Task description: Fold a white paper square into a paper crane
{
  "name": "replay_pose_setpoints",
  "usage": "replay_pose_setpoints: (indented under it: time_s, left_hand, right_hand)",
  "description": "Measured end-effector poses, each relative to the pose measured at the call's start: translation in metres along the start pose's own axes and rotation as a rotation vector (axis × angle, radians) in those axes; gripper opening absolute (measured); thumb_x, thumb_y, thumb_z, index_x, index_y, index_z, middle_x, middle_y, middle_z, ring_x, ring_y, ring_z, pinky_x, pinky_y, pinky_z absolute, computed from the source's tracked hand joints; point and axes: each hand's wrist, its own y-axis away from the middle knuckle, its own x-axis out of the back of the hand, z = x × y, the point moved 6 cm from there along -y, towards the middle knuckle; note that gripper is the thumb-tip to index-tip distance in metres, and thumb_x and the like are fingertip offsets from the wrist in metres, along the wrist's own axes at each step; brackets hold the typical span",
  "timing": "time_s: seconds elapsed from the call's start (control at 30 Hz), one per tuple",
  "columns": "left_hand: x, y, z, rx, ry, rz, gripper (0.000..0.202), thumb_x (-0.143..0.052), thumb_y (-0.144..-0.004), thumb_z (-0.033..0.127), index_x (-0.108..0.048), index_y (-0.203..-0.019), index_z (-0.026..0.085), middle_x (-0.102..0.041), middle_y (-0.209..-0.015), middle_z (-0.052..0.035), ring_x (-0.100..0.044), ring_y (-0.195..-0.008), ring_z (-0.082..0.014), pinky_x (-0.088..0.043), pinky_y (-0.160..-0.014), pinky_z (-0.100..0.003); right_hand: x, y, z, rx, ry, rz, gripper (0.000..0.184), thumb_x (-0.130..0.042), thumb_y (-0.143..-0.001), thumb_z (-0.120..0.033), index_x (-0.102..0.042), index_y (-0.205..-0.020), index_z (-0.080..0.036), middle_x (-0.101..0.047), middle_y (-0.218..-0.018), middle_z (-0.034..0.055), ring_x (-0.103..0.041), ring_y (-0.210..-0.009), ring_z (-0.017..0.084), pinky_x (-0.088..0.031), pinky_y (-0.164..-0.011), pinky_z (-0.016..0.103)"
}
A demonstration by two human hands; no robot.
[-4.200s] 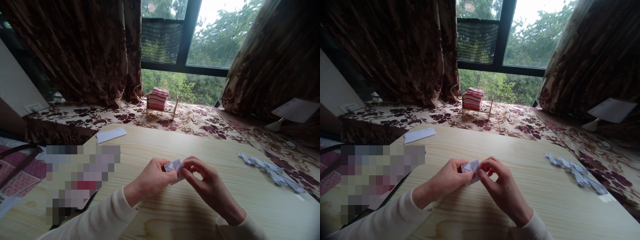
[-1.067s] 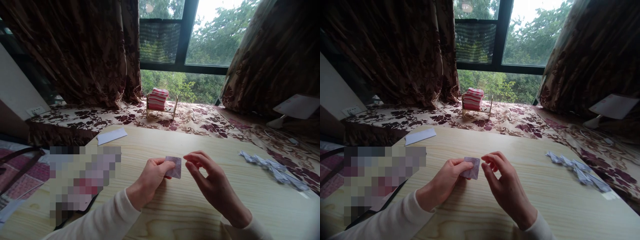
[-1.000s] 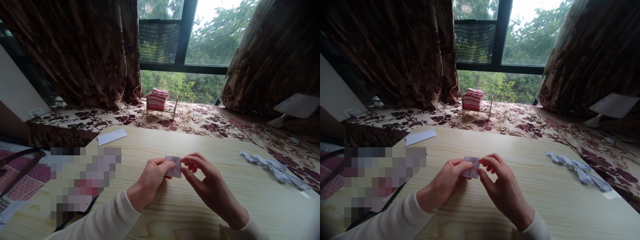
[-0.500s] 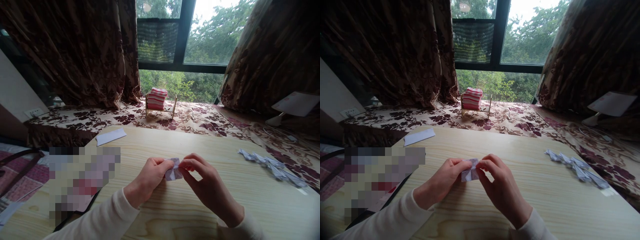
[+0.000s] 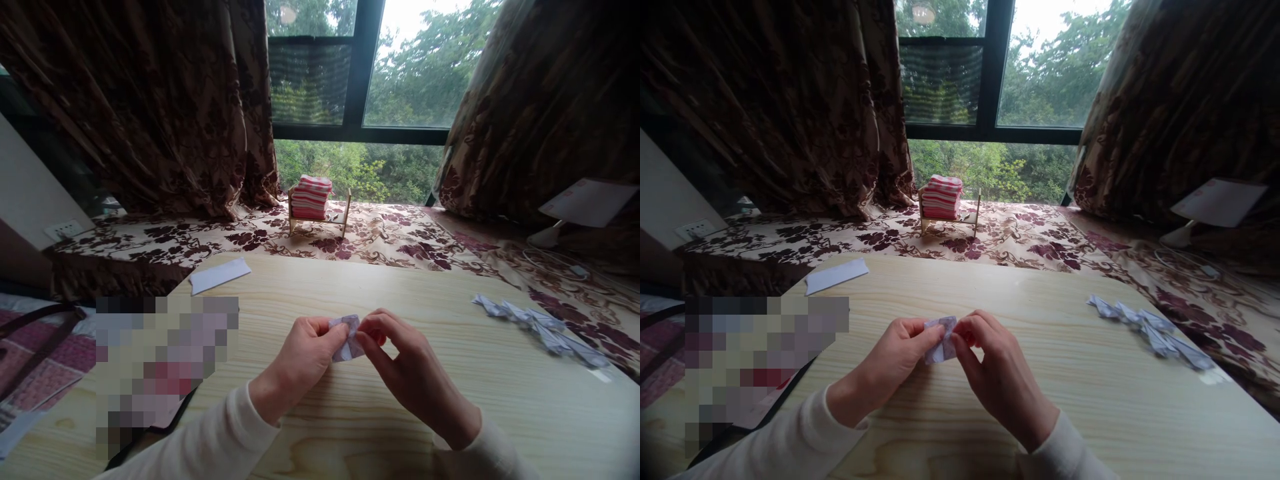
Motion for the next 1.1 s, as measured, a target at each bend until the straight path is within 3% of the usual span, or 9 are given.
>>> replay_pose_setpoints:
  time_s: [0.3,0.53,0.77,1.1]
  left_hand:
    - [0.001,0.0,-0.003,-0.034,-0.15,0.009,0.034,-0.062,-0.072,0.042,-0.066,-0.06,0.011,-0.053,-0.054,0.0,-0.041,-0.054,-0.0108,-0.029,-0.053,-0.024]
    - [-0.003,0.001,-0.002,-0.027,-0.134,-0.035,0.033,-0.062,-0.07,0.042,-0.063,-0.058,0.011,-0.047,-0.054,0.0014,-0.036,-0.055,-0.0101,-0.026,-0.053,-0.024]
    - [-0.003,0.002,-0.003,-0.043,-0.158,-0.014,0.034,-0.06,-0.073,0.043,-0.064,-0.061,0.012,-0.049,-0.056,0.0007,-0.038,-0.056,-0.0109,-0.028,-0.054,-0.024]
    - [-0.007,0.004,-0.004,-0.051,-0.119,-0.006,0.027,-0.065,-0.073,0.035,-0.064,-0.064,0.01,-0.051,-0.058,0.0003,-0.04,-0.057,-0.0098,-0.03,-0.054,-0.023]
  right_hand:
    - [-0.004,0.002,0.006,-0.128,0.028,0.022,0.013,-0.051,-0.087,-0.018,-0.054,-0.074,-0.019,-0.056,-0.064,-0.0013,-0.05,-0.058,0.012,-0.041,-0.056,0.024]
    - [-0.003,0.002,0.0,-0.05,0.094,0.066,0.013,-0.052,-0.087,-0.017,-0.055,-0.075,-0.02,-0.054,-0.064,-0.0013,-0.05,-0.06,0.013,-0.04,-0.057,0.024]
    - [-0.006,0.003,0.011,-0.19,0.005,0.068,0.017,-0.049,-0.09,-0.025,-0.057,-0.076,-0.02,-0.06,-0.066,0.0,-0.052,-0.058,0.013,-0.042,-0.056,0.025]
    - [-0.006,0.004,0.013,-0.238,-0.031,0.06,0.018,-0.05,-0.089,-0.027,-0.058,-0.075,-0.019,-0.06,-0.065,0.0003,-0.052,-0.059,0.014,-0.041,-0.057,0.025]
